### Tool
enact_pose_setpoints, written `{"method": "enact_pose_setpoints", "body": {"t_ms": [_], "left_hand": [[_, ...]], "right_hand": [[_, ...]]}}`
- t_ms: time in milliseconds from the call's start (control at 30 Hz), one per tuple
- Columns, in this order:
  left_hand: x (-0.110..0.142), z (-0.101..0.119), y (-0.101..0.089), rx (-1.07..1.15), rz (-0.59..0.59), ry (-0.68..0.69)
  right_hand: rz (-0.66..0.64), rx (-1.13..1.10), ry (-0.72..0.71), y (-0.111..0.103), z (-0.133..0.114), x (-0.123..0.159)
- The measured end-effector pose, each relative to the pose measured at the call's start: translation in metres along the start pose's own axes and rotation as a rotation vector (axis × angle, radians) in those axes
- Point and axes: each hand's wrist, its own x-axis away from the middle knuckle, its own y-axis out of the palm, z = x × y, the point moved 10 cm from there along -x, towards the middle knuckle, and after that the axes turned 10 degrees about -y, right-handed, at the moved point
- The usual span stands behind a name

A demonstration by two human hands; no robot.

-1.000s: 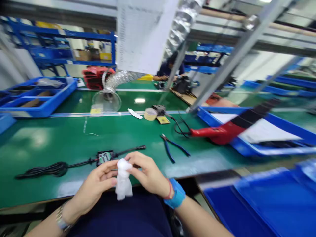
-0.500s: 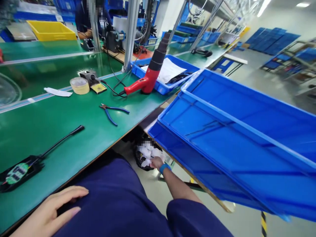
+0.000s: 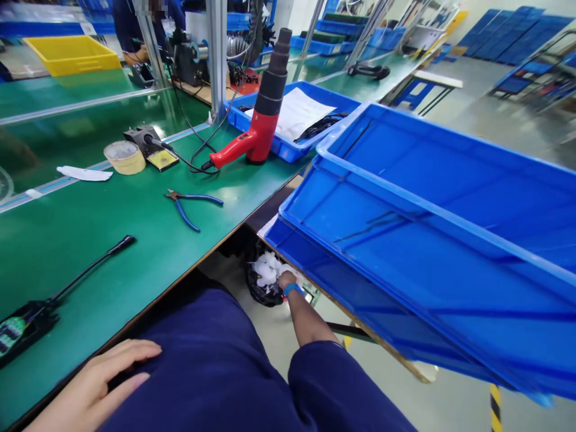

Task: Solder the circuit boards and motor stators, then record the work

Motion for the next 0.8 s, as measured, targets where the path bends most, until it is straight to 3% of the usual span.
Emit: {"method": "enact_pose_setpoints", "body": {"t_ms": [100,200,233,300,333,400,467,533,667,733,800], "left_hand": [[0.000,0.003,0.002,-0.004,-0.008,0.047],[-0.010,0.015,0.013,-0.004,-0.047,0.104],[-0.017,0.018,0.020,-0.016,-0.064,0.093],[-0.039,0.021,0.030,-0.065,-0.045,-0.004],[-0.050,0.019,0.031,-0.100,0.003,-0.085],[-0.067,0.018,0.025,-0.156,0.116,-0.202],[-0.073,0.013,0.014,-0.194,0.199,-0.265],[-0.065,0.003,-0.002,-0.217,0.258,-0.287],[-0.034,-0.020,-0.030,-0.247,0.338,-0.278],[-0.027,-0.024,-0.037,-0.266,0.316,-0.206],[-0.029,-0.021,-0.038,-0.311,0.182,-0.051]], "right_hand": [[-0.183,-0.128,-0.183,0.012,-0.063,0.018],[-0.377,-0.245,-0.443,0.030,-0.162,0.054],[-0.436,-0.286,-0.589,0.037,-0.205,0.069],[-0.451,-0.308,-1.203,0.040,-0.308,0.119],[-0.394,-0.266,-1.394,0.043,-0.344,0.138],[-0.414,-0.058,-1.619,0.068,-0.396,0.168],[-0.458,0.150,-1.744,0.089,-0.426,0.193],[-0.371,0.300,-1.811,0.088,-0.443,0.213],[0.064,0.530,-1.908,0.063,-0.460,0.245],[0.219,0.526,-1.934,0.058,-0.466,0.251],[0.272,0.435,-1.925,0.059,-0.472,0.249]]}}
